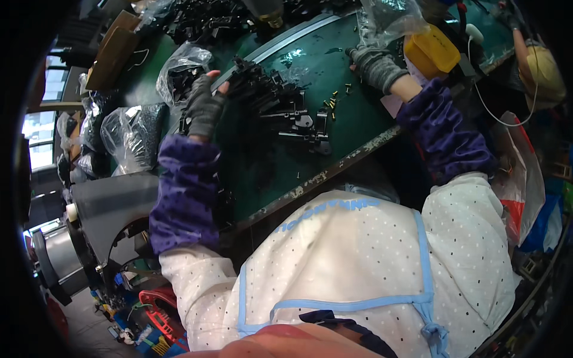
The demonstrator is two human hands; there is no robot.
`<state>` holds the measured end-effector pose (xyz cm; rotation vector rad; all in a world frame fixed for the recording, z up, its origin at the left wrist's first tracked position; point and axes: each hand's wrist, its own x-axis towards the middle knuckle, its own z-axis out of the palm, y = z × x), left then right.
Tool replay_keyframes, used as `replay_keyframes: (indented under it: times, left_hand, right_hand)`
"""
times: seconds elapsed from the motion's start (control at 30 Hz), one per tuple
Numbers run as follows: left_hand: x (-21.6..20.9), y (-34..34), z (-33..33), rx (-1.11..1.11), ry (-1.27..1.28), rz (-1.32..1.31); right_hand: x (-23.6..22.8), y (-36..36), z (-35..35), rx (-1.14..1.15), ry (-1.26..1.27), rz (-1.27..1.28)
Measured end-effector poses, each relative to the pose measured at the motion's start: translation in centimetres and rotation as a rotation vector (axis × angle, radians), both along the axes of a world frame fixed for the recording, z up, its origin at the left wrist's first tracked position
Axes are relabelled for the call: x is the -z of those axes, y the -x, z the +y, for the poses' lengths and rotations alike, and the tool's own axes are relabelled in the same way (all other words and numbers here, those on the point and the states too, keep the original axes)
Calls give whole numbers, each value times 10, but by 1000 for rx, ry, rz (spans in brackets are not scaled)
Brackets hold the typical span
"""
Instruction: Assembling black plastic components using a handheld electric screwdriver at a factory workstation.
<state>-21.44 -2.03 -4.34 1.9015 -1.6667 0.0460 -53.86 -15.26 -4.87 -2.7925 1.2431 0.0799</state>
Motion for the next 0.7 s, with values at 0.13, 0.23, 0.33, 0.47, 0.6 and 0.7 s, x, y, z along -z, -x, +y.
replay_keyframes:
  times: [0.13, 0.23, 0.33, 0.47, 0.6, 0.7]
  left_hand:
    - [50, 9, -37, -41, -184, 217]
    - [40, 28, -34, -83, -198, 163]
    - [32, 42, -31, -74, -232, 140]
    - [15, 11, -27, -7, -331, 99]
    - [1, -70, -44, -386, -472, -162]
    - [16, -87, -79, -155, -567, -517]
  right_hand:
    - [12, -12, 3, -57, 51, 6]
    - [3, -21, 9, -39, 9, 83]
    - [3, -20, 8, -186, -37, 34]
    - [-5, -33, -2, -229, -166, -320]
    - [-17, -41, -12, -115, -376, -360]
    - [-10, -36, -18, -102, -353, -356]
